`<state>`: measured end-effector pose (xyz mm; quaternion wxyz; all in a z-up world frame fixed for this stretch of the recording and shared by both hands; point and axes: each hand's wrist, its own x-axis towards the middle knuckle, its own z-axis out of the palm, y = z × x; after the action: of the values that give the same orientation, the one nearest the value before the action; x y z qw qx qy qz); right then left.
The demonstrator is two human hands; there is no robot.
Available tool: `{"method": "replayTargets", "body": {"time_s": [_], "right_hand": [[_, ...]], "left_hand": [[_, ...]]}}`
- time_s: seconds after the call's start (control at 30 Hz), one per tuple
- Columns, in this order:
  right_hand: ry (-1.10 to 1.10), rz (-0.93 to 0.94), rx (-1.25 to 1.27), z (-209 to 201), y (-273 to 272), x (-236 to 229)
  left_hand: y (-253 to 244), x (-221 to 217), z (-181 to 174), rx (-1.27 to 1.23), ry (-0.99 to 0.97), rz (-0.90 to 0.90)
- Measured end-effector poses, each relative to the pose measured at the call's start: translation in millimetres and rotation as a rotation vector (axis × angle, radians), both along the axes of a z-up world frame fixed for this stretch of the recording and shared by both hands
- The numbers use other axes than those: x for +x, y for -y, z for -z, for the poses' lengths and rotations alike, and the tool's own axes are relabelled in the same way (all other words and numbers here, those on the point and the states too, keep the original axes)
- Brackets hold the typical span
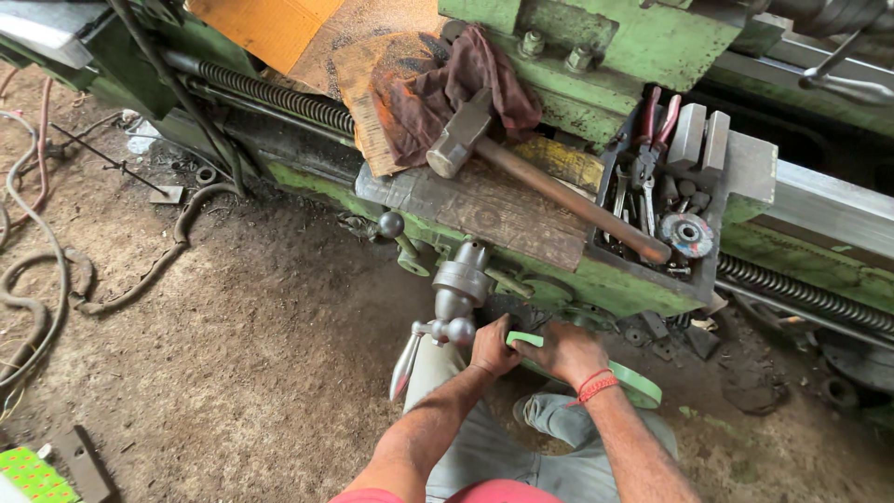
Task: The person turns a large green circular handle on a piece of machinery by hand, rotating it back and forth.
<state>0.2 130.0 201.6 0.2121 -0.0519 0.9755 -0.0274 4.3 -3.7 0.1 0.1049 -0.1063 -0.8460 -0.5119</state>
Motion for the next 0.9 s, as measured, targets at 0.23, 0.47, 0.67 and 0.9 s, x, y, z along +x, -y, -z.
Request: {"method": "replayTargets", "body": {"time_s": [0.23, 0.47, 0.67, 0.9], "right_hand": [[0.023, 0.0, 0.006, -4, 3, -1], [0.023, -0.02, -0.009, -3, 3, -2], [0.015, -0.036, 0.003, -7, 7, 0], [0.065, -0.02, 0.039, -8, 9, -2]], "left_hand": [[0, -1, 3, 0.005, -0.009, -0.004], [1, 1, -5, 0.023, 0.014, -0.01], [5, 3, -14, 0.039, 0.066, 0.006], [4, 4, -8, 0.02, 0.132, 0.015]]}}
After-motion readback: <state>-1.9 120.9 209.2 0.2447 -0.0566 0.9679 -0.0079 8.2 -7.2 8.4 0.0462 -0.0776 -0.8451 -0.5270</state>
